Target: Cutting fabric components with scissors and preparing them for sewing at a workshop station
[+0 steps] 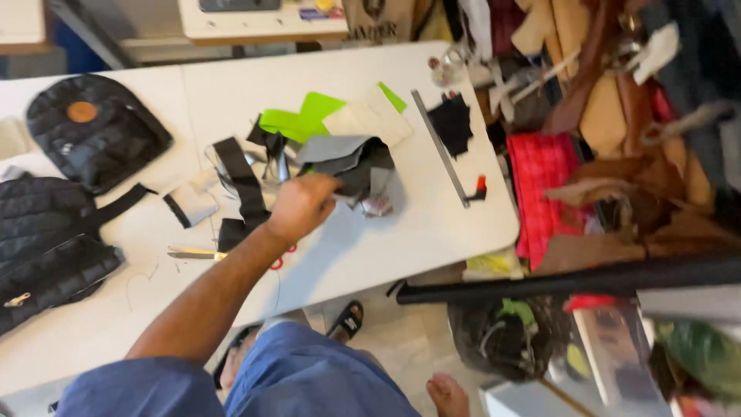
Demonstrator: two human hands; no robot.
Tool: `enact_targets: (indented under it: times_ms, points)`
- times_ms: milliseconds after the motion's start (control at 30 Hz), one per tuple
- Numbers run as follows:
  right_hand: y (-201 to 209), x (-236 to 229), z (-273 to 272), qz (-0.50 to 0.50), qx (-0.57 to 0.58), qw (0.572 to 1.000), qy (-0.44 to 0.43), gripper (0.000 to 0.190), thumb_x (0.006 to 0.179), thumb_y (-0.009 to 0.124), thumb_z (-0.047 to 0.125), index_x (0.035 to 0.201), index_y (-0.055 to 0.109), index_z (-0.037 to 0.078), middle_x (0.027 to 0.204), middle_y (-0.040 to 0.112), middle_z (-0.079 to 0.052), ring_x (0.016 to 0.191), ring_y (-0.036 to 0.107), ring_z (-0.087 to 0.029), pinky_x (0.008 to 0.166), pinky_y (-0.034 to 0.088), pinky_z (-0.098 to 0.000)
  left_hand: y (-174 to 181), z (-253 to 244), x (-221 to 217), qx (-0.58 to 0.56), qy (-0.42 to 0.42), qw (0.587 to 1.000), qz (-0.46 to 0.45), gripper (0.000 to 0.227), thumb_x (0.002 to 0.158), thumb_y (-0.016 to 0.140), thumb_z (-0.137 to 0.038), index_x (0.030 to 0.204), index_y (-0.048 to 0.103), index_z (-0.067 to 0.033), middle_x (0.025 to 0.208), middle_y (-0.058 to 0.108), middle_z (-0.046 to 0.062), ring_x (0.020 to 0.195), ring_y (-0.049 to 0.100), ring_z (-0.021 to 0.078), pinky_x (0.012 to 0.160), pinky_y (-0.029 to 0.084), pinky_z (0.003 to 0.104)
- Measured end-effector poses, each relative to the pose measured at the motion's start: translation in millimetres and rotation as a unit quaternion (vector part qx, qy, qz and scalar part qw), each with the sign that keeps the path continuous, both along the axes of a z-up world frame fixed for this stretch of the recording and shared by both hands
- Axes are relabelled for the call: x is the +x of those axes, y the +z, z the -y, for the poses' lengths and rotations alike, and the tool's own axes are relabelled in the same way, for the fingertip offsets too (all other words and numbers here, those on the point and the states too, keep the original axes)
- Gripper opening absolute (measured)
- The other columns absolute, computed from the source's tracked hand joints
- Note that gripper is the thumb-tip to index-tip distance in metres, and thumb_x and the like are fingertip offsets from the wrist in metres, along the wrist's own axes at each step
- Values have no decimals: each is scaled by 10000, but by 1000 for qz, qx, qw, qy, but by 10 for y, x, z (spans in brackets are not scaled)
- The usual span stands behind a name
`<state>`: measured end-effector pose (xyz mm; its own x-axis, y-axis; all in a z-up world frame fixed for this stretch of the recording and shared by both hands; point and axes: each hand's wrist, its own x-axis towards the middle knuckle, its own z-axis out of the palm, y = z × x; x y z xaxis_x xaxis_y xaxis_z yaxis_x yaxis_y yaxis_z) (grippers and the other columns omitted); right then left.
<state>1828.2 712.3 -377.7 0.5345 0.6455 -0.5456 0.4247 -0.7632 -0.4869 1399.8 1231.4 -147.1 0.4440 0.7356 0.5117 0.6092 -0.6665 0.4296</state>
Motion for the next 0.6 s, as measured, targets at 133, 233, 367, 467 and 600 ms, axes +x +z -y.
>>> enact_targets:
  times_ms: [133,233,367,467,600]
  points:
    - [2496,-724,-2932,-97,291,932,194,909,755,808,177,1547,378,64,1512,570,-115,1393,546,-233,1042,486,-398,1123,546,-21,46,-105,992,-57,102,832,626,-45,917,586,-85,789,560,86,707,596,336,596,487,469]
    - [3345,-1262,-3831,-126,474,760,427,1183,737,880,338,1610,132,57,1692,206,-241,1586,233,-374,1277,233,-543,1691,1030,112,94,-82,988,-89,121,907,650,-99,848,547,-123,765,553,35,659,575,262,556,461,410]
    - [3767,-1818,-4193,-200,448,590,641,709,942,627,433,1502,380,76,1518,542,-198,1465,502,-393,1274,295,-538,2051,1630,171,113,-17,989,-89,156,1007,614,-115,871,541,-130,778,559,28,725,583,247,580,432,380]
    - [3685,-2098,-4250,-249,417,602,633,265,985,586,216,1050,715,-6,1123,720,-164,1152,692,-299,1069,528,-412,2038,1935,-64,162,64,984,-28,137,1037,554,-8,929,576,-90,828,544,60,735,582,254,576,389,371]
    - [3732,-2194,-4443,-237,372,607,661,271,895,672,279,1051,744,69,1068,793,-91,991,777,-188,943,577,-303,1474,2114,-735,33,126,988,78,601,1028,386,-523,1298,601,-31,1259,657,166,1108,675,310,936,570,460]
